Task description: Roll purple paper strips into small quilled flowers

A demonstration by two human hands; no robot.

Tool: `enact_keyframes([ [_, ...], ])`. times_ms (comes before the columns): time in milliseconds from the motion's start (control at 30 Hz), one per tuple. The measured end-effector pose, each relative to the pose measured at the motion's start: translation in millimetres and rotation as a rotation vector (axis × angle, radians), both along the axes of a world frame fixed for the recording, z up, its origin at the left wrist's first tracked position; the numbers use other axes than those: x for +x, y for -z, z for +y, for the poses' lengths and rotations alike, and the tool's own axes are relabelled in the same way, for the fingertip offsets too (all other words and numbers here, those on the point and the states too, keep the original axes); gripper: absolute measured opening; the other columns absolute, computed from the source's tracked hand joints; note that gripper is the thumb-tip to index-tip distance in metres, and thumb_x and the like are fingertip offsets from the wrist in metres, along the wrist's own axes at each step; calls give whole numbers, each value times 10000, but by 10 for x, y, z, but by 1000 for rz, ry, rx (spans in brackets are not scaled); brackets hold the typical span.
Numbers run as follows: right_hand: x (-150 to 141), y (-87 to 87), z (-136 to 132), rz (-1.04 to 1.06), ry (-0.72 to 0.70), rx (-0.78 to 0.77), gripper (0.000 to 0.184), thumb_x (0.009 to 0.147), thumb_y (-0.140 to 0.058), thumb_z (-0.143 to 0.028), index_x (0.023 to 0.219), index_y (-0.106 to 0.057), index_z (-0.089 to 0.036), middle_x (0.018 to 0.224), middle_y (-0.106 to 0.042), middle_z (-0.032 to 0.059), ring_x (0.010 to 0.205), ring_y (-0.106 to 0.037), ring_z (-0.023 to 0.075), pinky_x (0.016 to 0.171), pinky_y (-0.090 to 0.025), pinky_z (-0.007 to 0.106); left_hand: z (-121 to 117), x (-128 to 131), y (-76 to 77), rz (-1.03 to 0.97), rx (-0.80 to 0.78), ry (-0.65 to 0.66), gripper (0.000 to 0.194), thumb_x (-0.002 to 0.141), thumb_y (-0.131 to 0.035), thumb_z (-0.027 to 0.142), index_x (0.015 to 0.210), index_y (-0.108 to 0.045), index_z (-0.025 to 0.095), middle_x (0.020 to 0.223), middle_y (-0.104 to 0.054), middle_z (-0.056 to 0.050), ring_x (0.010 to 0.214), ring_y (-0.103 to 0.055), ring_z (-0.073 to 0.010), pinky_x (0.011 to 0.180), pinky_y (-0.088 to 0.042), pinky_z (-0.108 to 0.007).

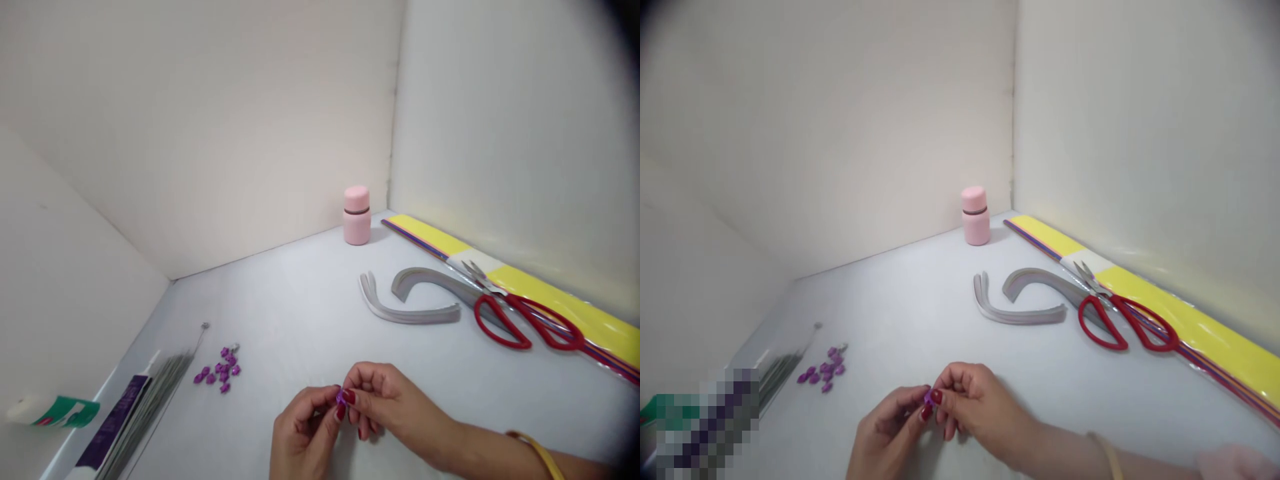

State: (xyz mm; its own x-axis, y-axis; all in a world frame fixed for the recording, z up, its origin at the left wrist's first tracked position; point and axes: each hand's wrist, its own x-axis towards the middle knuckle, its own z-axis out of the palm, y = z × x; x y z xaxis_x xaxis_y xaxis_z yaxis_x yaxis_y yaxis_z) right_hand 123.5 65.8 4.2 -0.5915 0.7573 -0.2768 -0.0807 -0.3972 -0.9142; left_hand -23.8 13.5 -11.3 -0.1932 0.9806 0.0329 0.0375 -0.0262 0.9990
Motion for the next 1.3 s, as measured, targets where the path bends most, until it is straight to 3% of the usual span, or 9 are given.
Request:
enact_keyframes([
  [167, 7, 10, -10, 12, -12, -10, 323, 698, -651, -441, 710, -545, -136, 569, -567, -26, 437, -501, 59, 429, -323, 174, -21, 42, -80, 238, 199, -30, 141, 741, -617, 179, 774, -739, 241, 671, -703, -45, 604, -626, -176, 589, -472, -236],
  [300, -2, -5, -22, -19, 13, -8, 320, 698, -647, -440, 699, -542, -138, 570, -565, -26, 441, -501, 61, 434, -324, 180, -41, 117, -132, 307, 266, -114, 166, 761, -578, 184, 743, -730, 250, 641, -702, -49, 586, -615, -188, 592, -465, -251],
  [400, -3, -17, -29, -26, 32, 6, 293, 705, -644, -414, 696, -536, -142, 568, -559, -33, 449, -501, 60, 438, -321, 180, -44, 132, -146, 259, 176, -93, 135, 755, -592, 233, 724, -722, 223, 652, -698, -55, 603, -620, -189, 588, -464, -248],
  [533, 9, -20, -28, -25, 26, 42, 288, 711, -637, -409, 697, -534, -140, 579, -554, -33, 460, -497, 60, 445, -322, 181, -23, 91, -149, -17, -88, 5, 174, 744, -617, 307, 738, -710, 161, 679, -703, -71, 658, -627, -192, 630, -476, -255],
  [633, 13, -10, -28, -15, 29, 59, 281, 712, -632, -406, 693, -530, -145, 585, -553, -31, 463, -495, 61, 445, -318, 183, -10, 66, -154, -173, -185, 47, 149, 709, -668, 285, 744, -711, 147, 698, -714, -69, 663, -623, -175, 637, -474, -245],
  [767, 6, 9, -31, -11, 37, 67, 262, 716, -630, -392, 700, -524, -153, 588, -563, -28, 468, -503, 69, 437, -314, 184, -8, 73, -148, -278, -237, 35, 139, 676, -705, 277, 732, -722, 150, 681, -720, -64, 658, -625, -164, 646, -475, -236],
  [900, -5, 24, -24, 40, 61, 61, 254, 726, -638, -369, 826, -510, -174, 577, -564, -45, 488, -520, 79, 451, -329, 182, -5, 76, -108, -338, -282, 5, 157, 655, -723, 289, 715, -724, 144, 657, -709, -59, 649, -618, -159, 636, -471, -229],
  [1300, -3, 50, -4, 92, 43, 72, 205, 717, -678, -314, 763, -562, -150, 602, -581, -9, 574, -531, 102, 545, -387, 228, -13, 60, -70, -424, -311, -17, 158, 642, -744, 277, 729, -732, 146, 626, -695, -33, 622, -597, -117, 609, -456, -179],
])
